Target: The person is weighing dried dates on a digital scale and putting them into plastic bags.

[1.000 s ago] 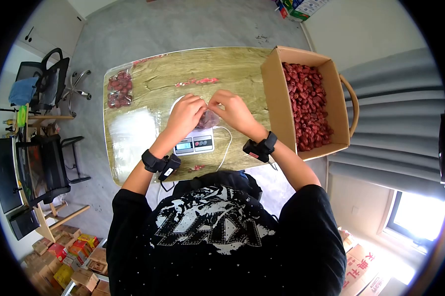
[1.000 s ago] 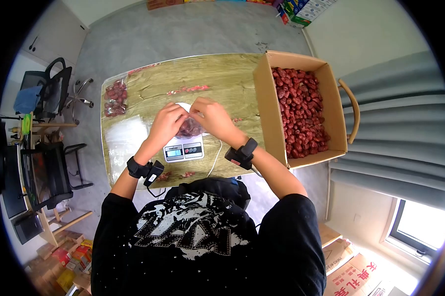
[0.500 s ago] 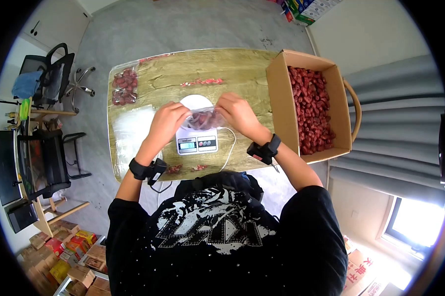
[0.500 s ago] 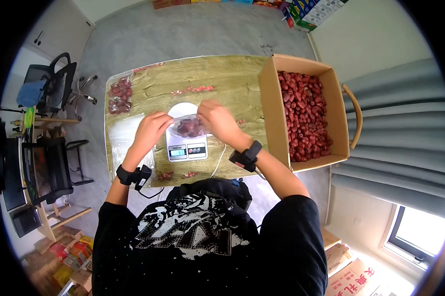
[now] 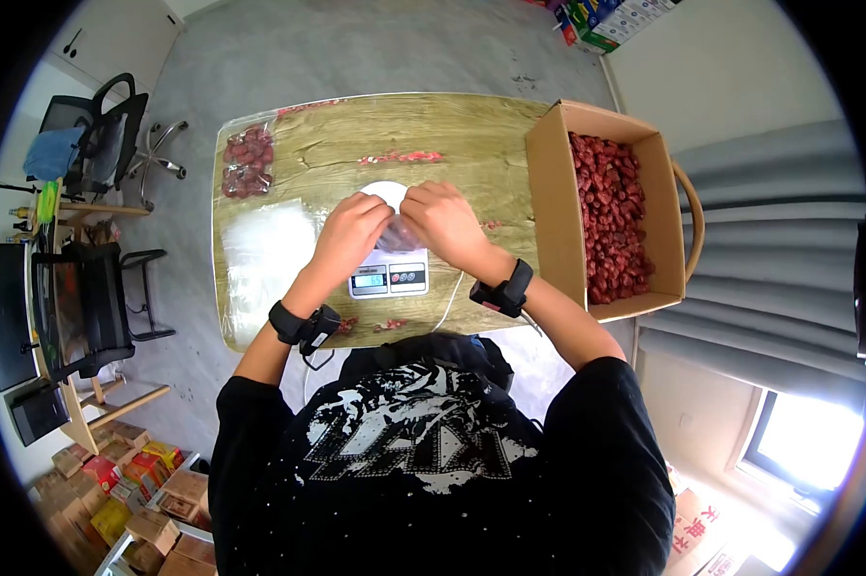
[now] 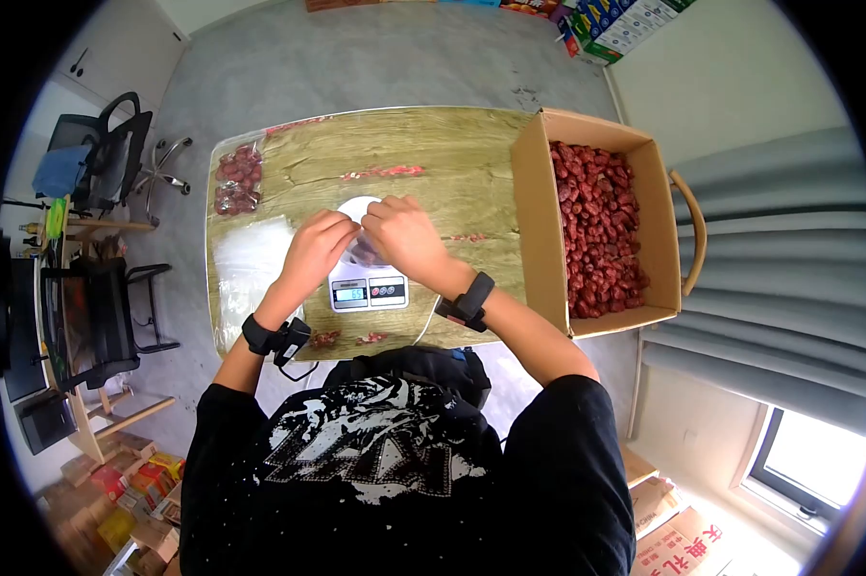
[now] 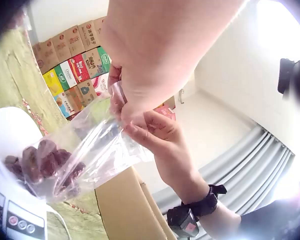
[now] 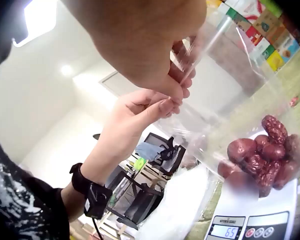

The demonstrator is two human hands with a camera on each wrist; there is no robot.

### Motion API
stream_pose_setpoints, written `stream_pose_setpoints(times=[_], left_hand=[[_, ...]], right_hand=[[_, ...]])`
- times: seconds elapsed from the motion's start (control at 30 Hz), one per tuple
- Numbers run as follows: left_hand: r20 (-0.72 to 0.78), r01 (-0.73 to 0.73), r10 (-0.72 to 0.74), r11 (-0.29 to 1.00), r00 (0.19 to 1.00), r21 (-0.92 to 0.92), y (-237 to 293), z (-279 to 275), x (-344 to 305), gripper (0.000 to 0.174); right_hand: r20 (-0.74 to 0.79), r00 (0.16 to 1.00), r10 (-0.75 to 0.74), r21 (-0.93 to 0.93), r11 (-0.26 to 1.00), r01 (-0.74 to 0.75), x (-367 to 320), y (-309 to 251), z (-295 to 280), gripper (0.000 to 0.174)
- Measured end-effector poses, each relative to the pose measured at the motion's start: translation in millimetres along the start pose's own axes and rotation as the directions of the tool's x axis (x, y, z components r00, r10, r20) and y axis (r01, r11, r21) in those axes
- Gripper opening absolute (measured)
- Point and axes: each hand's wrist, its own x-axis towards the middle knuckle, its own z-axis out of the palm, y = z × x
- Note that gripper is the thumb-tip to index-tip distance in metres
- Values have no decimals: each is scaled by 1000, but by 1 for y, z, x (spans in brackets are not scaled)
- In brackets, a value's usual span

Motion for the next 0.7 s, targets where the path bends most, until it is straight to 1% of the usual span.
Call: stream_pose_setpoints(times=[0.03,0.07,0.17,0.27,0.37,0.47,0.57,0.7], left_hand=[[-8,10,-10,1000,1000,4,0,1,1,7],[14,-10,10,999,1000,39,0,1,1,6],[-32,-48,50,997,998,62,5,1,3,6],[-4,-106,106,992,994,72,3,0,6,6],[88,-108,96,984,991,141,-1,-2,3,5],[31,-86,84,994,996,68,-6,-12,-1,7],[41,-54,52,998,998,31,-5,-17,-3,7],[52,-26,24,999,998,41,-6,-28,-4,9]], right_hand=[[-35,999,-1,19,1000,2,2,-1,-2,8],[-69,998,1,37,999,2,3,-2,-4,8],[13,1000,-8,2,1000,8,2,-1,-4,8],[9,999,-32,4,999,32,0,2,-3,8],[23,1000,-16,-20,1000,16,-2,3,-9,7],[38,999,-2,-56,998,4,-12,16,-23,7],[-12,998,-62,-138,989,60,-21,21,-35,9],[42,999,7,-177,984,1,-33,29,-46,11]])
